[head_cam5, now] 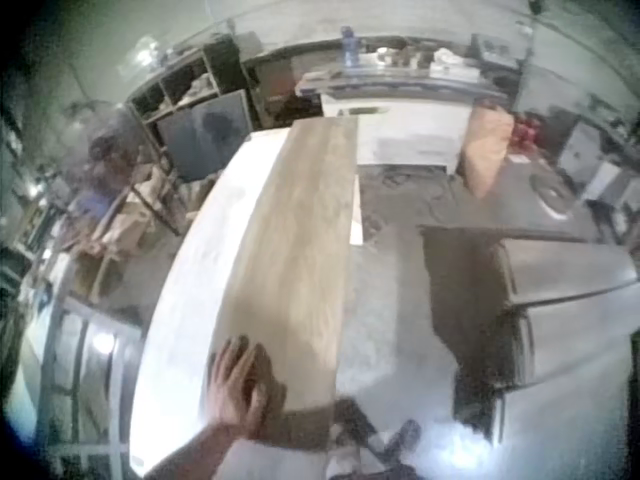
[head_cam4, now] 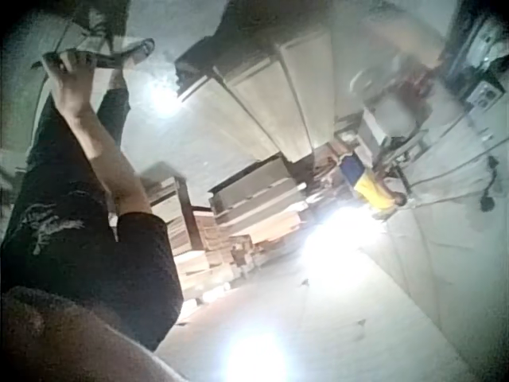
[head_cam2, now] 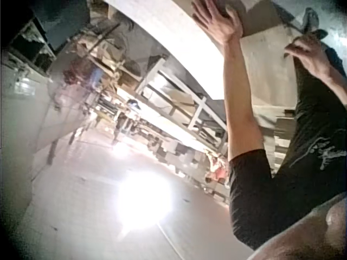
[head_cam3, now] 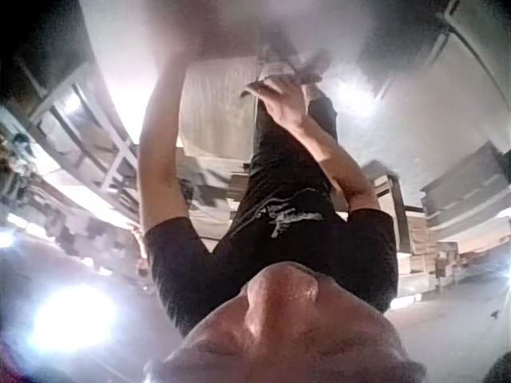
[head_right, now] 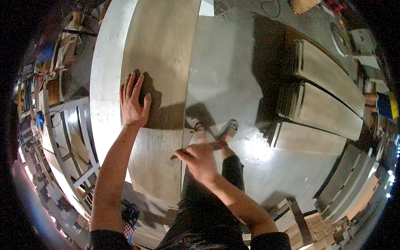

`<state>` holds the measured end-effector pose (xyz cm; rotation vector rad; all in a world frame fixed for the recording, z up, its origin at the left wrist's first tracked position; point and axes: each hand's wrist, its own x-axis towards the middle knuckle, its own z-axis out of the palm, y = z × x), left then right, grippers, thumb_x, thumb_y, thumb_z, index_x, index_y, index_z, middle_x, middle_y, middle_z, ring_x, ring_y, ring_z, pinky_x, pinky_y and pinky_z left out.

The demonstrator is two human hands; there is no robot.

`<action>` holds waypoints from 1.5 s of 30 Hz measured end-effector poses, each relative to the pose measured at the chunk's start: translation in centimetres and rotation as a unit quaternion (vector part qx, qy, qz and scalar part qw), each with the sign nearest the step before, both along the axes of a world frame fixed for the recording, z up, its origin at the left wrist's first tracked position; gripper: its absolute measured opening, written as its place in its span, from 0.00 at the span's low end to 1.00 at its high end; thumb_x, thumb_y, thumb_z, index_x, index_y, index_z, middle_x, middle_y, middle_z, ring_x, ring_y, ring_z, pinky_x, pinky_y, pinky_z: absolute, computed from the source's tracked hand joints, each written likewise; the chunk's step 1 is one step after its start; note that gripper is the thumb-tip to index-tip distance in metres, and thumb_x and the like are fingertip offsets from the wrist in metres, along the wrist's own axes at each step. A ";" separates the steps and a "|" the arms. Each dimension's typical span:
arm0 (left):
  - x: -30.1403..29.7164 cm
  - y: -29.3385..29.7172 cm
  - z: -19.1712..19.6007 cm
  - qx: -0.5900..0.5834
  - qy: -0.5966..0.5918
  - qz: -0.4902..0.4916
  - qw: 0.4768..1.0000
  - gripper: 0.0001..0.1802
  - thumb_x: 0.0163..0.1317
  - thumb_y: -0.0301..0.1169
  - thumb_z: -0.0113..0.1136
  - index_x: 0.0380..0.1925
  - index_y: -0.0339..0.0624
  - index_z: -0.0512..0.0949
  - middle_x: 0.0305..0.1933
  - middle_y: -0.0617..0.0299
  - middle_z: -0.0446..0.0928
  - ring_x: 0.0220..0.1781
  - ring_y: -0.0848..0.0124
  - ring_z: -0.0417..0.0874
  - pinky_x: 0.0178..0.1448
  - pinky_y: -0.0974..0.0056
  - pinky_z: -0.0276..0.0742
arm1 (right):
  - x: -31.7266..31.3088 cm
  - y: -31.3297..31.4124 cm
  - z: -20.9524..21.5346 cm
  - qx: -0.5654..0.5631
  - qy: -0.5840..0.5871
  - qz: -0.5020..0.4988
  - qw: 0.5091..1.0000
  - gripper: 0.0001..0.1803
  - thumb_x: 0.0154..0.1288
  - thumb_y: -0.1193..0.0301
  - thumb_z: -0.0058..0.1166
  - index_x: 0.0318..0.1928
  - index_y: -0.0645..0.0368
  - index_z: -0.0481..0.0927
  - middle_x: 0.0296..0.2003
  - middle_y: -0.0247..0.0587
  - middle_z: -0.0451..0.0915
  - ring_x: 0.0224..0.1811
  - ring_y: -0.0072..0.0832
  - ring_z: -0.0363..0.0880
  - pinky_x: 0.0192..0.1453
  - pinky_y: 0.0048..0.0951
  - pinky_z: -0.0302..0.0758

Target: Trimming the edges of a laminate sheet on a wooden panel using a utility knife.

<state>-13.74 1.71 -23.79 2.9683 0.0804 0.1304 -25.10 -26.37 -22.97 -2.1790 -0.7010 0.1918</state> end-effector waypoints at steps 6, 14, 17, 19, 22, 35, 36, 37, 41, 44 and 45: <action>0.0 0.0 -0.8 -0.022 -0.035 -0.017 0.999 0.32 0.71 0.43 0.53 0.75 0.54 0.67 0.81 0.53 0.61 0.84 0.54 0.56 0.85 0.45 0.46 | 7.1 0.2 -1.5 -0.076 -0.094 -0.039 0.992 0.21 0.56 0.75 0.64 0.51 0.41 0.89 0.48 0.32 0.87 0.52 0.34 0.83 0.58 0.42 0.72; -0.3 0.0 -2.0 -0.014 -0.081 -0.010 0.997 0.30 0.71 0.45 0.53 0.73 0.55 0.70 0.79 0.55 0.64 0.82 0.56 0.59 0.85 0.45 0.48 | -2.9 0.3 -3.0 -0.080 -0.112 -0.055 0.989 0.21 0.57 0.69 0.62 0.52 0.33 0.88 0.44 0.27 0.83 0.44 0.30 0.80 0.54 0.40 0.72; -0.5 0.4 -2.4 -0.002 -0.083 -0.002 0.997 0.30 0.71 0.46 0.51 0.73 0.57 0.69 0.80 0.58 0.63 0.83 0.57 0.58 0.85 0.45 0.47 | -13.5 0.1 -0.7 -0.122 0.018 -0.014 0.992 0.26 0.62 0.72 0.62 0.59 0.30 0.84 0.45 0.28 0.81 0.47 0.30 0.80 0.53 0.42 0.71; -0.2 0.4 -2.4 0.000 -0.091 -0.011 0.996 0.31 0.71 0.46 0.51 0.74 0.57 0.69 0.80 0.58 0.62 0.83 0.57 0.58 0.85 0.44 0.47 | -18.4 0.5 0.3 -0.071 0.025 -0.059 0.995 0.25 0.50 0.77 0.64 0.50 0.39 0.89 0.40 0.27 0.79 0.46 0.28 0.80 0.54 0.40 0.70; -0.7 0.4 -1.8 0.009 -0.082 -0.025 0.996 0.32 0.71 0.46 0.51 0.75 0.56 0.67 0.81 0.57 0.61 0.83 0.57 0.57 0.85 0.43 0.45 | -21.1 0.5 0.4 -0.057 0.013 -0.091 0.994 0.25 0.50 0.76 0.64 0.51 0.38 0.88 0.41 0.27 0.78 0.48 0.30 0.79 0.56 0.42 0.71; -20.2 -2.4 1.1 0.007 0.079 -0.345 0.935 0.40 0.66 0.41 0.52 0.78 0.41 0.58 0.84 0.44 0.48 0.85 0.43 0.43 0.83 0.34 0.32 | -18.2 1.3 -1.1 -0.061 -0.083 -0.229 0.968 0.22 0.56 0.72 0.63 0.52 0.36 0.86 0.42 0.23 0.78 0.48 0.28 0.78 0.57 0.36 0.70; -20.4 -2.5 1.1 0.010 0.079 -0.355 0.932 0.40 0.66 0.41 0.52 0.78 0.41 0.58 0.84 0.44 0.48 0.85 0.43 0.43 0.83 0.34 0.32 | -20.5 1.3 -1.0 -0.059 -0.089 -0.223 0.969 0.23 0.54 0.73 0.63 0.52 0.36 0.86 0.43 0.23 0.78 0.48 0.27 0.78 0.57 0.36 0.70; -20.4 -2.5 1.3 0.018 0.080 -0.343 0.936 0.40 0.67 0.40 0.52 0.78 0.41 0.58 0.83 0.44 0.49 0.85 0.43 0.44 0.83 0.34 0.33 | -23.6 1.3 -1.2 -0.052 -0.082 -0.221 0.970 0.26 0.53 0.74 0.63 0.54 0.36 0.86 0.42 0.23 0.78 0.49 0.28 0.77 0.57 0.38 0.70; -21.0 -2.6 0.8 0.021 0.066 -0.335 0.940 0.39 0.69 0.40 0.51 0.78 0.45 0.58 0.83 0.45 0.50 0.85 0.45 0.45 0.84 0.38 0.34 | -32.5 1.1 -0.2 -0.104 -0.040 -0.214 0.970 0.29 0.51 0.73 0.64 0.56 0.35 0.86 0.43 0.24 0.79 0.50 0.29 0.77 0.57 0.40 0.70; -21.1 -2.1 0.3 0.008 0.047 -0.331 0.943 0.38 0.67 0.40 0.56 0.77 0.48 0.61 0.83 0.48 0.52 0.85 0.47 0.46 0.84 0.39 0.36 | -34.9 2.4 0.7 -0.101 -0.057 -0.212 0.970 0.31 0.49 0.73 0.66 0.56 0.36 0.86 0.44 0.26 0.79 0.52 0.30 0.77 0.58 0.42 0.69; -21.1 -2.0 0.3 0.002 0.041 -0.330 0.943 0.38 0.67 0.40 0.56 0.77 0.48 0.62 0.83 0.49 0.53 0.85 0.48 0.47 0.84 0.39 0.36 | -34.0 2.7 1.1 -0.107 -0.029 -0.252 0.961 0.27 0.56 0.71 0.62 0.57 0.35 0.86 0.45 0.25 0.80 0.53 0.29 0.77 0.60 0.41 0.69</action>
